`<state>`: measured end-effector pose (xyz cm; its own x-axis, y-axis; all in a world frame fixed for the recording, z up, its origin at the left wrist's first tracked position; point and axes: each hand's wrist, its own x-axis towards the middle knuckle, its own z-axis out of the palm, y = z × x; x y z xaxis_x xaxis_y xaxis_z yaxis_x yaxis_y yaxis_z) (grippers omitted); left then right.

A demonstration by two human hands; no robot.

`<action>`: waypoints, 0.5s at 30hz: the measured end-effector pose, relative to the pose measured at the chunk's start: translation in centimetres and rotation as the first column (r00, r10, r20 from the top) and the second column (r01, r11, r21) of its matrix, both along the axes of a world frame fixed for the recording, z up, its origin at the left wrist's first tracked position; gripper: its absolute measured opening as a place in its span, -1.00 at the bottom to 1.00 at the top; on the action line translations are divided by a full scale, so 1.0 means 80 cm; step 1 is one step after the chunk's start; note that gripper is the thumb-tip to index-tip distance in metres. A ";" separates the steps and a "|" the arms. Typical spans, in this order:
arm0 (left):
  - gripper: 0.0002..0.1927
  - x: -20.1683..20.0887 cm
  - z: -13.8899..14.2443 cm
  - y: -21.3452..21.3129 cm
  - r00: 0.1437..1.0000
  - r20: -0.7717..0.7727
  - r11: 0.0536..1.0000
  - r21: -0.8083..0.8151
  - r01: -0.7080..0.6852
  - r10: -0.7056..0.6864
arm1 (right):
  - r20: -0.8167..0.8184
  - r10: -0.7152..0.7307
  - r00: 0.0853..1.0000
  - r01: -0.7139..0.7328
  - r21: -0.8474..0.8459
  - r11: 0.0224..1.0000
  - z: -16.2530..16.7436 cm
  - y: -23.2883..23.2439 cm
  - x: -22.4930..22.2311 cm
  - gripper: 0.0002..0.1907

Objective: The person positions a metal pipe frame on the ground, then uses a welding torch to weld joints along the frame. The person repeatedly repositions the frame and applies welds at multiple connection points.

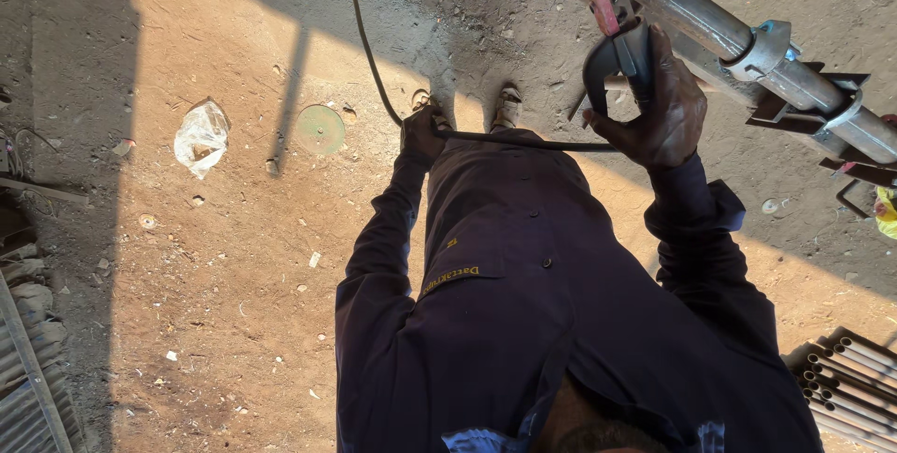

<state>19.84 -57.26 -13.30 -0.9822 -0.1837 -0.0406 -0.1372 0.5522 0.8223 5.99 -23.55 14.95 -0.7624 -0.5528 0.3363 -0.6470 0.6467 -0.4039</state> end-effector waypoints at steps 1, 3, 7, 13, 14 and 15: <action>-0.65 0.000 0.001 0.000 1.000 0.013 1.000 -0.004 -0.008 0.008 | -0.014 0.007 1.000 -0.007 -0.001 1.000 0.001 0.000 -0.001 0.24; -0.68 -0.001 0.002 0.000 0.999 0.042 1.000 -0.013 -0.022 0.023 | 0.003 0.002 1.000 -0.002 -0.004 1.000 0.002 -0.002 -0.002 0.25; -0.68 -0.002 0.004 0.000 1.000 0.020 0.999 -0.041 -0.004 0.005 | 0.055 -0.018 0.998 0.018 -0.008 1.000 0.005 -0.001 -0.001 0.23; -0.66 0.000 0.010 -0.003 0.998 0.061 1.000 0.014 0.007 -0.007 | 0.105 -0.002 0.994 0.012 -0.088 0.996 0.004 0.002 -0.001 0.23; -0.67 0.000 0.011 -0.003 0.998 0.059 1.000 0.026 0.007 -0.008 | 0.044 0.025 0.999 -0.020 -0.111 0.994 0.002 0.001 -0.003 0.23; -0.68 0.000 0.012 -0.003 0.998 0.057 0.999 0.039 0.009 -0.011 | 0.016 0.029 0.999 -0.027 -0.100 0.995 0.002 0.002 -0.004 0.24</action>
<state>19.86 -57.53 -12.36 -0.9799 -0.1708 -0.1031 -0.1787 0.5220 0.8340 5.66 -23.39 15.07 -0.7531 -0.5386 0.3778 -0.6569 0.5841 -0.4768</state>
